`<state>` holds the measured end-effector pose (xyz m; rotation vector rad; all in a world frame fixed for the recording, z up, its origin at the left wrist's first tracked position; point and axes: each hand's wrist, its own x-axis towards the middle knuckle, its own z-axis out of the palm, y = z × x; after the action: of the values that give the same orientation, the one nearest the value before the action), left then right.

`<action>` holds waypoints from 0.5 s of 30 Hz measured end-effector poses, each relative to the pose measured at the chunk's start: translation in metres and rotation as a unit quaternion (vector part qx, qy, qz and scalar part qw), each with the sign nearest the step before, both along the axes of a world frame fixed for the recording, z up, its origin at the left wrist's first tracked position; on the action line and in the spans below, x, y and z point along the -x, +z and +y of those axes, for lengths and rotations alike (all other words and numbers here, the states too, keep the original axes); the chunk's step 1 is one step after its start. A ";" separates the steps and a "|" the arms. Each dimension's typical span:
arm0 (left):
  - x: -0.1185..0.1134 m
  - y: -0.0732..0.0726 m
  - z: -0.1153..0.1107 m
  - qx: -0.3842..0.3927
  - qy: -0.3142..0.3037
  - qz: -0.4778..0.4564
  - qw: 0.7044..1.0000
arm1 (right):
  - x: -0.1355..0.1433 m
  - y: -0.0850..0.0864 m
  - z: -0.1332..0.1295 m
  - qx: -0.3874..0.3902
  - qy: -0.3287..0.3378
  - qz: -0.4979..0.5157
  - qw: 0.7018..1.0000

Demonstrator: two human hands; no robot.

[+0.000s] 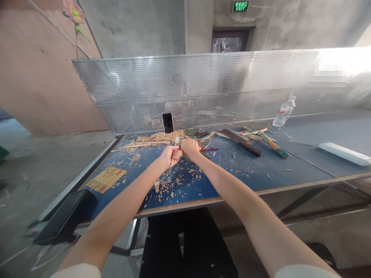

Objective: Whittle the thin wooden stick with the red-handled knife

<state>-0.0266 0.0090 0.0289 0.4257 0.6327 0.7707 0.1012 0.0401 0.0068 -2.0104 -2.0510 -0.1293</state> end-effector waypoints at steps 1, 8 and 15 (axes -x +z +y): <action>0.001 0.000 0.000 0.008 -0.005 -0.003 1.000 | -0.001 0.000 0.000 -0.002 0.002 -0.001 1.000; 0.008 -0.004 0.005 0.018 -0.022 -0.036 0.999 | -0.002 0.002 -0.003 -0.006 0.007 -0.011 1.000; 0.011 -0.005 0.002 0.026 -0.033 -0.047 0.998 | -0.013 0.006 -0.002 0.010 0.056 -0.020 0.998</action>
<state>-0.0377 0.0107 0.0239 0.3586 0.5464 0.7051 0.1138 0.0386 0.0130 -1.9140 -2.1930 -0.1285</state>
